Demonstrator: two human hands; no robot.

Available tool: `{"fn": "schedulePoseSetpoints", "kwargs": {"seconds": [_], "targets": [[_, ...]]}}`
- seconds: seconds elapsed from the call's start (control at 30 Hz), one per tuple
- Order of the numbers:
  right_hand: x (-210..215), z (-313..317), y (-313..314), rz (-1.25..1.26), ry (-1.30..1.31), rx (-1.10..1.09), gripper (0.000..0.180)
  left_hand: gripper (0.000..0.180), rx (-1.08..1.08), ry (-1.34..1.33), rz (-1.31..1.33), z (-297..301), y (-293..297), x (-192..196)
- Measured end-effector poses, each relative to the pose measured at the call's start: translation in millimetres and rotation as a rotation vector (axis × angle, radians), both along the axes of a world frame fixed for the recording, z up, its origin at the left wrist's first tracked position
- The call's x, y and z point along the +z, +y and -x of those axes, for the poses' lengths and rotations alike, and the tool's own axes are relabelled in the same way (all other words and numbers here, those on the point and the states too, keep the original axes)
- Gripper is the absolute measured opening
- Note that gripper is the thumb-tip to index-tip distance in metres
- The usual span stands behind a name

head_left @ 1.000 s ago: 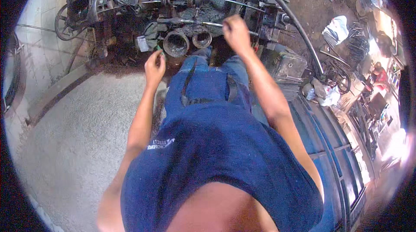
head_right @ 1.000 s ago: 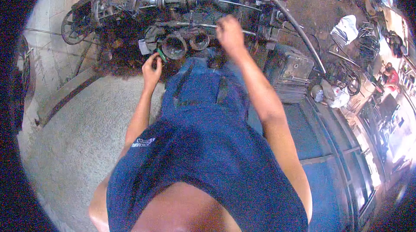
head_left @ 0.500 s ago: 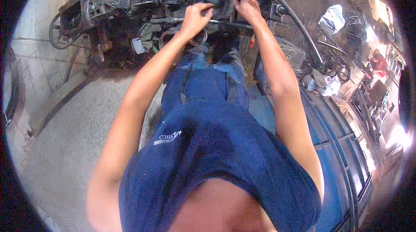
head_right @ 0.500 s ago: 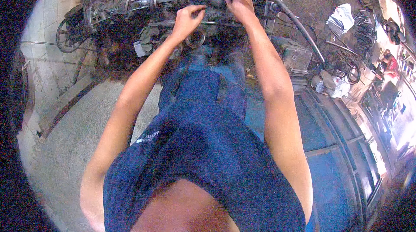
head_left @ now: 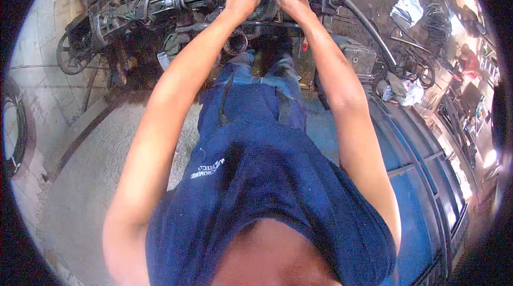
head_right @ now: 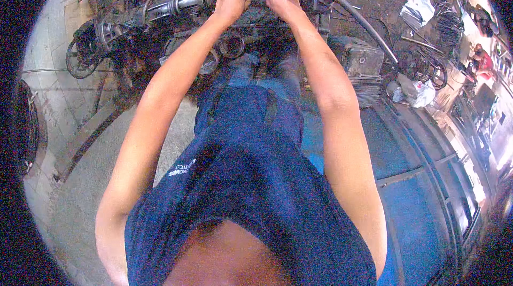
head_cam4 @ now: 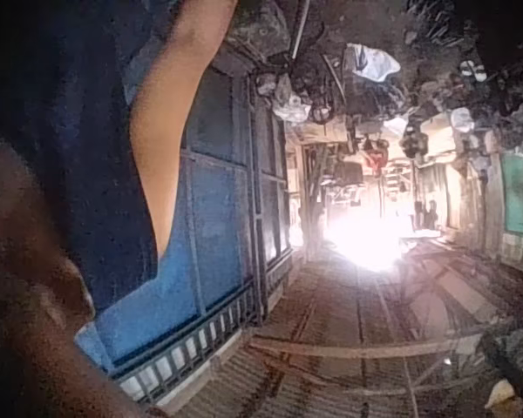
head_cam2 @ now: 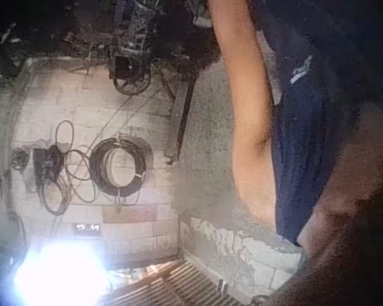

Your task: Bending metal pipes using a manual pipe-bending machine.

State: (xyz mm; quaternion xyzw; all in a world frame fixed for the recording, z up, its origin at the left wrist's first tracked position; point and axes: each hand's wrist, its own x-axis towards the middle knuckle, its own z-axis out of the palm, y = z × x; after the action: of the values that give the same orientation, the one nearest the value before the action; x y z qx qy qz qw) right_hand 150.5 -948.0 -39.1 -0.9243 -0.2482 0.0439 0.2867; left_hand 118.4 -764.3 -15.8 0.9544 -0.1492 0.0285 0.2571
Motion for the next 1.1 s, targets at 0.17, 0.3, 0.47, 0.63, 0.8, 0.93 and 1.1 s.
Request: {"fn": "schedulePoseSetpoints", "kwargs": {"seconds": [0.17,0.3,0.47,0.63,0.8,0.93,1.1], "targets": [[14,7,4,-0.014,0.059,-0.05,0.018,0.015,-0.055,-0.068,-0.102,-8,-3,-8],[13,25,10,-0.025,-0.071,-0.194,0.021,0.013,-0.061,-0.068,-0.136,-11,-5,-10],[-2,91,7,-0.012,0.058,-0.262,0.028,0.011,-0.019,-0.115,-0.127,-7,-3,-13],[-42,80,-4,0.259,0.362,-0.448,0.039,0.028,-0.038,-0.015,-0.174,-7,-8,4],[-60,40,-2,0.332,0.68,-0.668,0.067,0.014,-0.079,0.002,-0.055,-11,-5,17],[-64,45,4,0.447,0.701,-0.632,0.072,0.012,-0.056,-0.084,-0.049,-8,-10,19],[-36,50,6,0.393,0.659,-0.548,0.061,0.011,-0.048,-0.09,-0.016,-7,-5,15]]}}
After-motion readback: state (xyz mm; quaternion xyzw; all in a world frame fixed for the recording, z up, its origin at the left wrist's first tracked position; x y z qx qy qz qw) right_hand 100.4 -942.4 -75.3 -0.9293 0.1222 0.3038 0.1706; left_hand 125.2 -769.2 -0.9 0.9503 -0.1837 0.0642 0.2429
